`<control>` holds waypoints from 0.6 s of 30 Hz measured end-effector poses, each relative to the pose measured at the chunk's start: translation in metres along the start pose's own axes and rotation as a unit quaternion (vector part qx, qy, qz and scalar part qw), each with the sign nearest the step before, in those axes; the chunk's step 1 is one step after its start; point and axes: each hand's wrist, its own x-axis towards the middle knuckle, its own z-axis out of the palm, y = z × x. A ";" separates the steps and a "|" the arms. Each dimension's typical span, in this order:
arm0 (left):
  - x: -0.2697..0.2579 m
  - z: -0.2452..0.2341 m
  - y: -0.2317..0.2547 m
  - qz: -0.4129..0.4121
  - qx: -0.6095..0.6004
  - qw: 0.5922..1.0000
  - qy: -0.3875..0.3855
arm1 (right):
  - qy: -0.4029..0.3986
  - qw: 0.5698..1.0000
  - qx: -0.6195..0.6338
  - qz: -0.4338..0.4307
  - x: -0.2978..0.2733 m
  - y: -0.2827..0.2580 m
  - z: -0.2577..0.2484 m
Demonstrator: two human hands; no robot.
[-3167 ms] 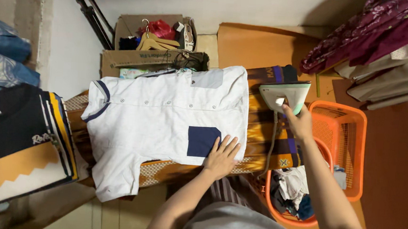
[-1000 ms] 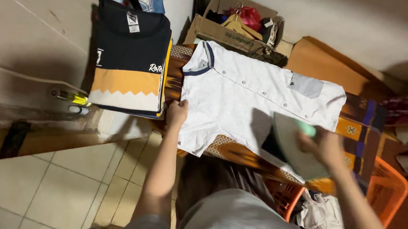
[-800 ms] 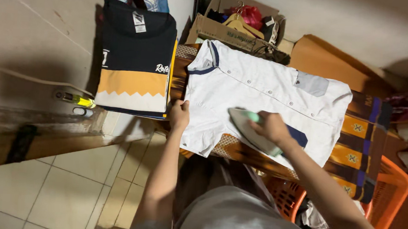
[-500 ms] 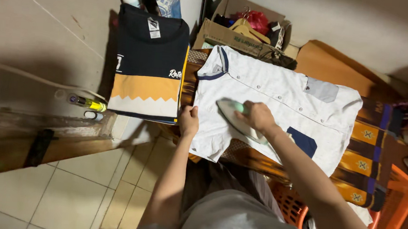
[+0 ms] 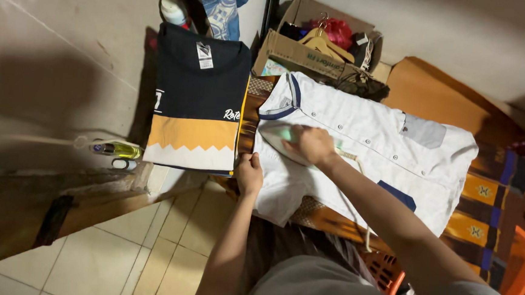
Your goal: The person irons a white shirt on a wooden table, smoothing out wrinkles with a green iron. They then fold the shirt neatly and place it on top of a stack of other folded clothes.
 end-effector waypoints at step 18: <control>0.005 0.001 -0.002 -0.073 0.027 0.997 -0.030 | -0.059 0.998 0.024 -0.007 0.046 -0.039 -0.009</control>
